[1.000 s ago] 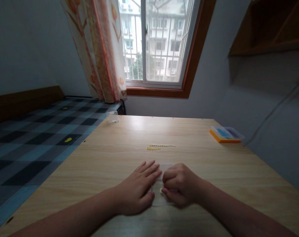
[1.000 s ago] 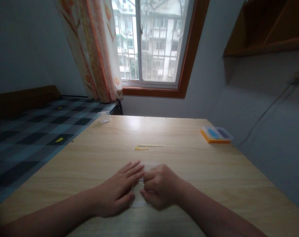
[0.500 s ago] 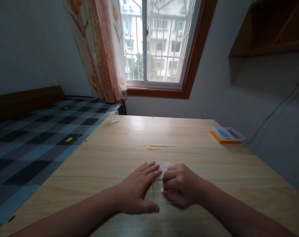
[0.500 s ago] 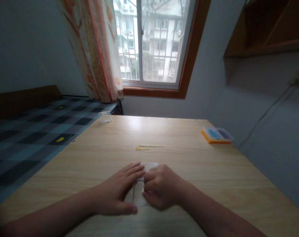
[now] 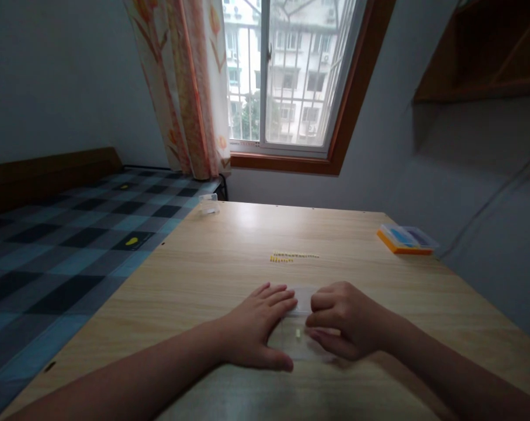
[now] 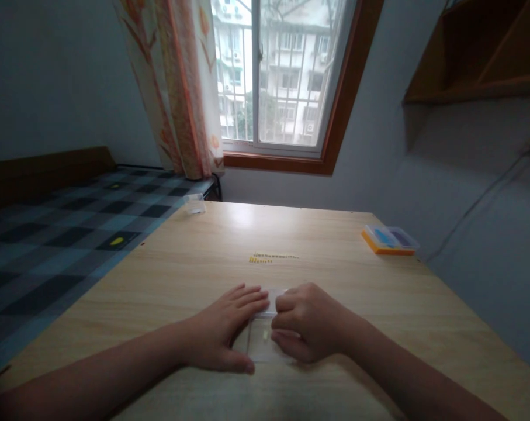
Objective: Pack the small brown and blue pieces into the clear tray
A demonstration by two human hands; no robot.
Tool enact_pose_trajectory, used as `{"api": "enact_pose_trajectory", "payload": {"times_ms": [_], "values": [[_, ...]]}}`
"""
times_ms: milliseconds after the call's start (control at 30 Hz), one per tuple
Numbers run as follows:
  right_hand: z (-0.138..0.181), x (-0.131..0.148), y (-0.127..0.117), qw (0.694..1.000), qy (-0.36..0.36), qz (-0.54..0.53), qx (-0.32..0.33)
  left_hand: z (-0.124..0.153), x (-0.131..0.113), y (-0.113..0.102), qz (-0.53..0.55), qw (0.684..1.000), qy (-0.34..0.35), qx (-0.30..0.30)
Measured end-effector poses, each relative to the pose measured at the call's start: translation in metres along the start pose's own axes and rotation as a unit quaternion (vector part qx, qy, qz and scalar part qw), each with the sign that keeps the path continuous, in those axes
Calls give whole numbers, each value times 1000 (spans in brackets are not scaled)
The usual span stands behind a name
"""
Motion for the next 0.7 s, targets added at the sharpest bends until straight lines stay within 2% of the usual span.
{"api": "enact_pose_trajectory", "payload": {"times_ms": [100,200,300,400,567,700], "values": [[6,2,5,1000,9,-10,15,0,0,1,-1,1000,9,-9],[9,1,6,999,29,-26,-4,0,0,1,2,1000,13,-15],[11,6,6,1000,21,-6,-13,-2,1,1,0,1000,4,-13],[13,8,11,999,22,28,5,-3,1,2,0,1000,-2,-8],[14,-1,26,996,65,38,43,-4,0,1,-3,1000,6,-13],[13,-9,30,994,90,50,47,-4,0,1,-7,1000,7,-10]]}}
Point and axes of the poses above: each hand's wrist, its own z-axis away from the middle knuckle, its own y-axis out of the palm, x = y × z, the point moved 8 cm from there along -z, towards the middle knuckle, and after that the axes turned 4 degrees about y, right-handed, at the moved point
